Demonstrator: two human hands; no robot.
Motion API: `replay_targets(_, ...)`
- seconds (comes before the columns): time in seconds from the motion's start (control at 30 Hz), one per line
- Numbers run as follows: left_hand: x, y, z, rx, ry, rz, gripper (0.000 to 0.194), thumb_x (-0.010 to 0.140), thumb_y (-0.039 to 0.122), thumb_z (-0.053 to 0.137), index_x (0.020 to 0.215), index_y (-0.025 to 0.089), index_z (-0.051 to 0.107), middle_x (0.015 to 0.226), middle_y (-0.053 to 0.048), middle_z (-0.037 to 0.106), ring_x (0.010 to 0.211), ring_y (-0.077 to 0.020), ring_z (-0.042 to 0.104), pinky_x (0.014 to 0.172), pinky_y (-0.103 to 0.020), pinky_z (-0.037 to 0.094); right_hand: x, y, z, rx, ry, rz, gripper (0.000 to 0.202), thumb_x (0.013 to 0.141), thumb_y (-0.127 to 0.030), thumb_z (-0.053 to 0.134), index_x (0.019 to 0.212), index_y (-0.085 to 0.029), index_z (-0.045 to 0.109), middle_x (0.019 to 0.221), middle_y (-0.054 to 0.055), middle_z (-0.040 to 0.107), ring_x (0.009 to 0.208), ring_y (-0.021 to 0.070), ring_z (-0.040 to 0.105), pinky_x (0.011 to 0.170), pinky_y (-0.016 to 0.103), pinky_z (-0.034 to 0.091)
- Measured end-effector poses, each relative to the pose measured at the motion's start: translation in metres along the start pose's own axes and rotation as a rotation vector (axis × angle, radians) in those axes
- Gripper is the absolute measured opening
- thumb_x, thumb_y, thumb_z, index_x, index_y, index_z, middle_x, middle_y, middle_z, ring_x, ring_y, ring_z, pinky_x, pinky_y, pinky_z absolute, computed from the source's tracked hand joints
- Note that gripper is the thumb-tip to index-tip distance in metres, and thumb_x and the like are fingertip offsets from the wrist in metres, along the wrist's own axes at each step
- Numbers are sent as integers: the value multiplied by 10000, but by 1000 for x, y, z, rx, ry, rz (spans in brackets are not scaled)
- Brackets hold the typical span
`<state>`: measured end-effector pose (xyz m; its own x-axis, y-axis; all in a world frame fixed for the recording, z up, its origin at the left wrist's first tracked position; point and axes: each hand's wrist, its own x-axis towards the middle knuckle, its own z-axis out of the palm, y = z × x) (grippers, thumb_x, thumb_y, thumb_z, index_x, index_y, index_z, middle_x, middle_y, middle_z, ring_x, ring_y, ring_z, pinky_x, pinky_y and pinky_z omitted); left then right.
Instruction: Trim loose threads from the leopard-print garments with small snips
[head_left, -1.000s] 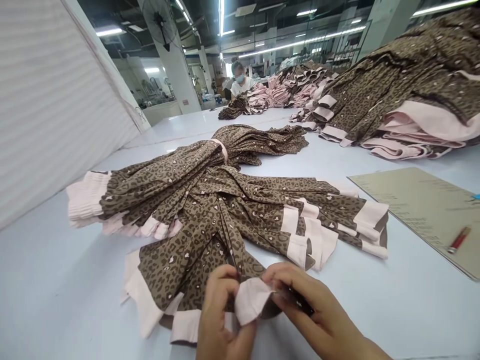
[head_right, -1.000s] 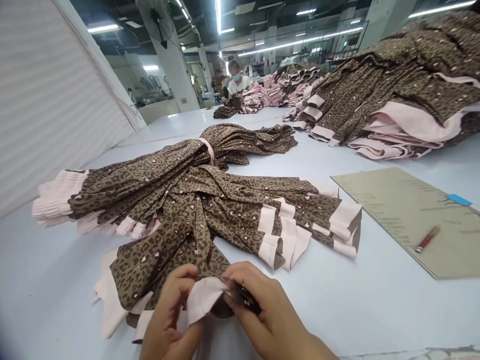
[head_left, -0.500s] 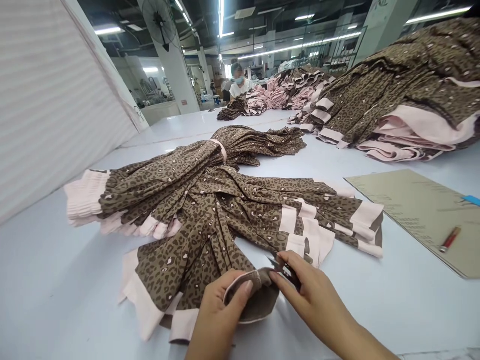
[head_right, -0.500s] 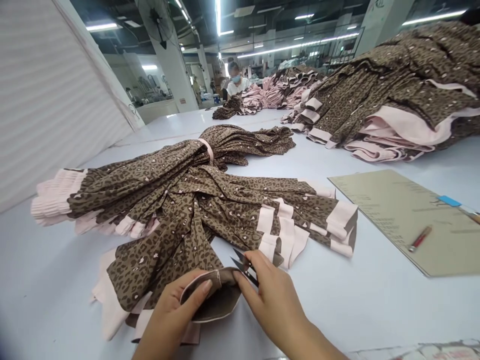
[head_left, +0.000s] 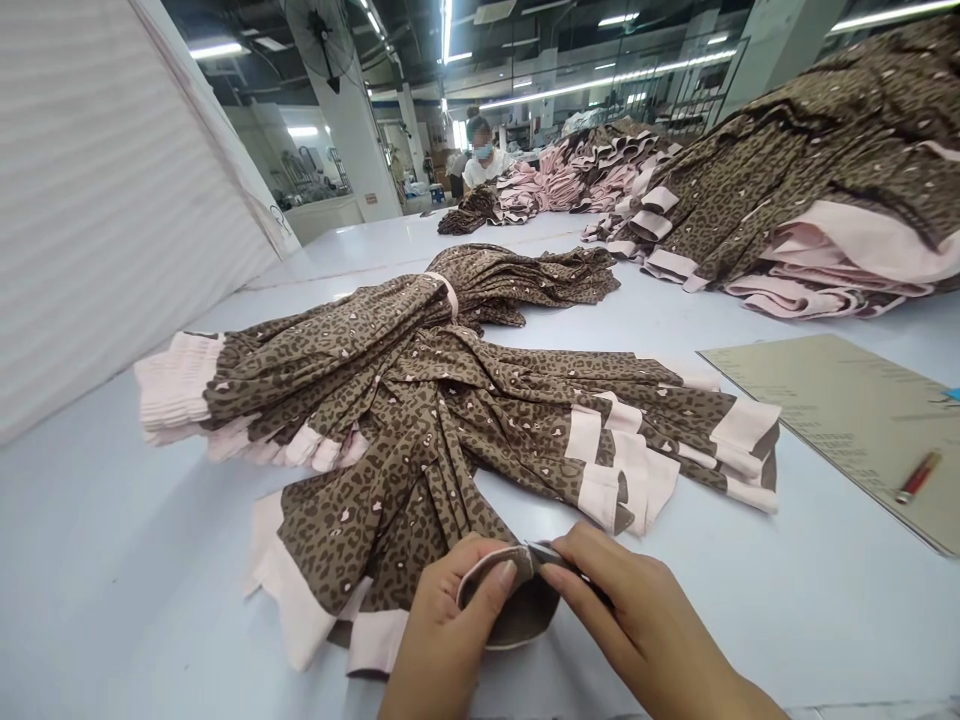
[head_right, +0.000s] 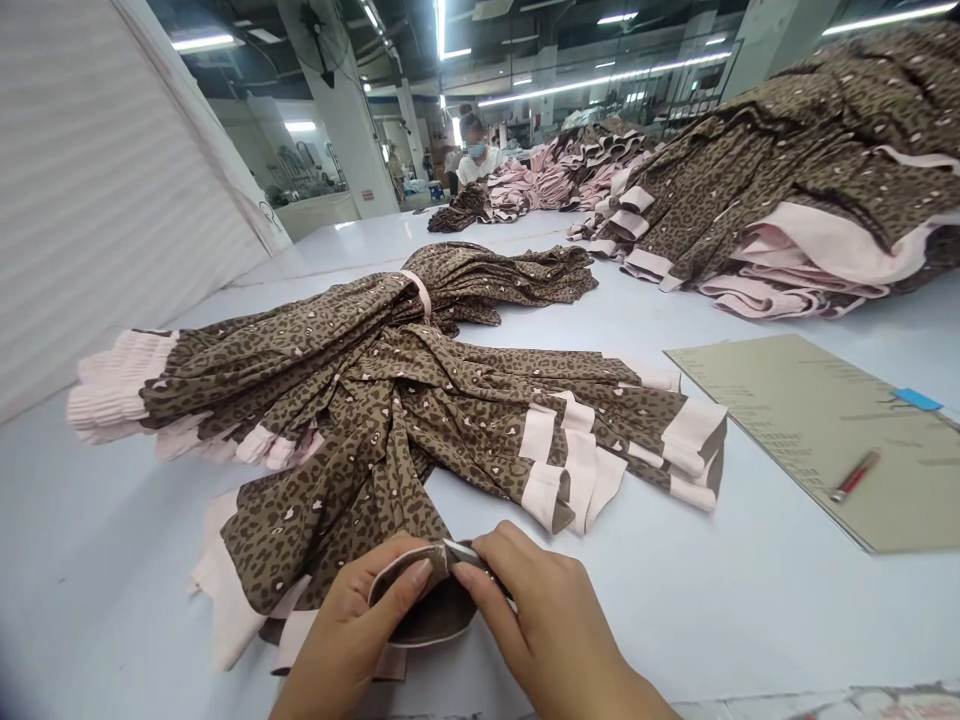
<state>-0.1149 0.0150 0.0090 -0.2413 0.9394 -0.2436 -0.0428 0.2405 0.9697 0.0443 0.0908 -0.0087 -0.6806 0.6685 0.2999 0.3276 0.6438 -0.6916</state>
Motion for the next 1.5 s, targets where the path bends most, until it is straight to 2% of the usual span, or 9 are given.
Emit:
replay_targets(0.17, 1, 0, 2, -105, 76, -80, 275, 806, 418, 627, 898, 168, 694, 785, -25, 674, 800, -197, 582, 767, -270, 445, -1, 4, 0, 205, 11, 41, 278, 940, -473, 456, 822, -225, 498, 713, -14, 527, 602, 146, 513, 524, 230, 408)
replay_targets(0.27, 2, 2, 3, -184, 27, -72, 260, 818, 397, 627, 911, 165, 698, 763, -22, 701, 750, -178, 605, 739, -258, 466, 1, 1, 4, 223, -2, 22, 170, 916, -389, 527, 866, -226, 519, 763, -4, 539, 655, 156, 523, 571, 244, 414)
replay_targets(0.37, 2, 1, 0, -212, 15, -56, 245, 814, 385, 644, 888, 160, 706, 736, -11, 703, 726, -151, 596, 710, -226, 463, 4, -8, 1, 321, -48, 38, 196, 929, -244, 468, 737, -219, 496, 714, -9, 515, 637, 145, 509, 563, 232, 398)
replay_targets(0.47, 3, -2, -4, -191, 29, -69, 254, 798, 381, 670, 893, 148, 706, 735, -11, 704, 709, -139, 586, 688, -214, 463, 4, -17, -8, 480, -98, 12, 228, 905, -253, 484, 681, -216, 478, 674, -17, 501, 604, 135, 487, 536, 219, 386)
replay_targets(0.57, 4, -4, -6, -253, 67, -97, 268, 774, 370, 703, 906, 137, 701, 749, -24, 713, 708, -146, 615, 709, -230, 477, -2, -16, -14, 538, -153, 20, 177, 896, -339, 507, 765, -220, 522, 726, -12, 518, 633, 140, 504, 554, 224, 395)
replay_targets(0.73, 9, -6, -5, -468, 6, -110, 241, 783, 343, 701, 876, 121, 702, 730, -54, 717, 737, -184, 658, 681, -249, 491, -10, 2, -4, 331, -137, 100, 249, 958, -385, 442, 791, -218, 522, 738, -13, 497, 667, 142, 509, 593, 228, 387)
replay_targets(0.97, 7, -7, -3, -544, -48, -80, 188, 841, 294, 642, 907, 130, 703, 712, -50, 712, 710, -171, 666, 707, -262, 492, -1, -1, 9, 165, -112, -25, 309, 969, -439, 394, 805, -211, 523, 743, 8, 504, 618, 149, 502, 529, 235, 374)
replay_targets(1.33, 6, -12, -3, -536, -17, -96, 209, 802, 318, 683, 882, 126, 696, 764, -61, 703, 757, -178, 641, 685, -247, 467, -1, -1, 9, 135, -59, -27, 336, 978, -441, 372, 776, -212, 514, 706, -2, 508, 582, 136, 505, 507, 218, 385)
replay_targets(1.5, 6, -8, 3, -383, -6, -83, 235, 826, 363, 635, 902, 147, 687, 754, -45, 690, 740, -167, 618, 705, -249, 463, 1, -5, 12, 104, -35, -68, 324, 987, -393, 364, 752, -216, 500, 693, -5, 503, 577, 134, 517, 509, 217, 384)
